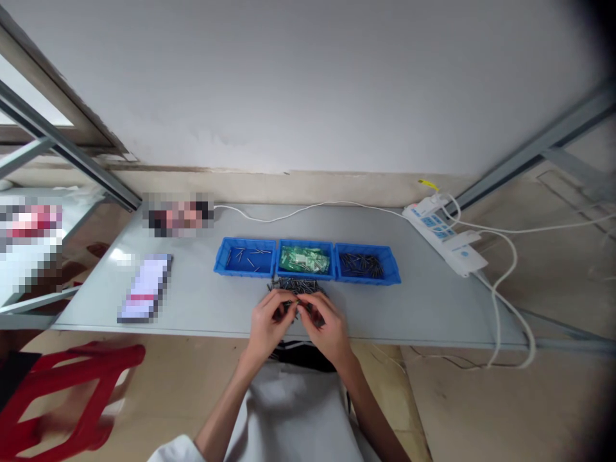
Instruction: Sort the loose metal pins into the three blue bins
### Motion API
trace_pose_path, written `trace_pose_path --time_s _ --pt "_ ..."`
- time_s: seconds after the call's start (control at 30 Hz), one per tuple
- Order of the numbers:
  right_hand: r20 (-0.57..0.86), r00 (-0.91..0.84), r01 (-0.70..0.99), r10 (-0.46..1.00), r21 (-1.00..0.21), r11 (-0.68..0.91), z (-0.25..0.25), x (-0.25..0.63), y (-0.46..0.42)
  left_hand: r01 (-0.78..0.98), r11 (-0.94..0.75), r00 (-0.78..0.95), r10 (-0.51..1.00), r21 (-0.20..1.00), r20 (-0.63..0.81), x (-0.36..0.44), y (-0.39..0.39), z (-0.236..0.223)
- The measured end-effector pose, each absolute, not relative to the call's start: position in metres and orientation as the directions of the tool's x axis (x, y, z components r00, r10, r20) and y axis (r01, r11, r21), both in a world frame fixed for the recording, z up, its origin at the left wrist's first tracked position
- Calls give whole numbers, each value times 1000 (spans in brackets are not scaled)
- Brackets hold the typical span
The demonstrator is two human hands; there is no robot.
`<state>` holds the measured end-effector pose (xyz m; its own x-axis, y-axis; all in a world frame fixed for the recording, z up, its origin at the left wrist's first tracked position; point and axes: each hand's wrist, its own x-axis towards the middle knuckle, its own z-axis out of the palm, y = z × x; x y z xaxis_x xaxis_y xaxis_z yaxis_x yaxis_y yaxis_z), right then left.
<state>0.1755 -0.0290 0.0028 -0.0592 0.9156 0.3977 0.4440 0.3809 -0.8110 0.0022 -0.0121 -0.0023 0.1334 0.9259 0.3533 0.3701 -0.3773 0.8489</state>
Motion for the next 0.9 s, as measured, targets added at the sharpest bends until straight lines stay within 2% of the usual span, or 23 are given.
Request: trace_pose_path --time_s 0.9 --pt "397 -64 428 916 -818 385 -3 175 -30 371 -413 152 911 832 384 1 -12 1"
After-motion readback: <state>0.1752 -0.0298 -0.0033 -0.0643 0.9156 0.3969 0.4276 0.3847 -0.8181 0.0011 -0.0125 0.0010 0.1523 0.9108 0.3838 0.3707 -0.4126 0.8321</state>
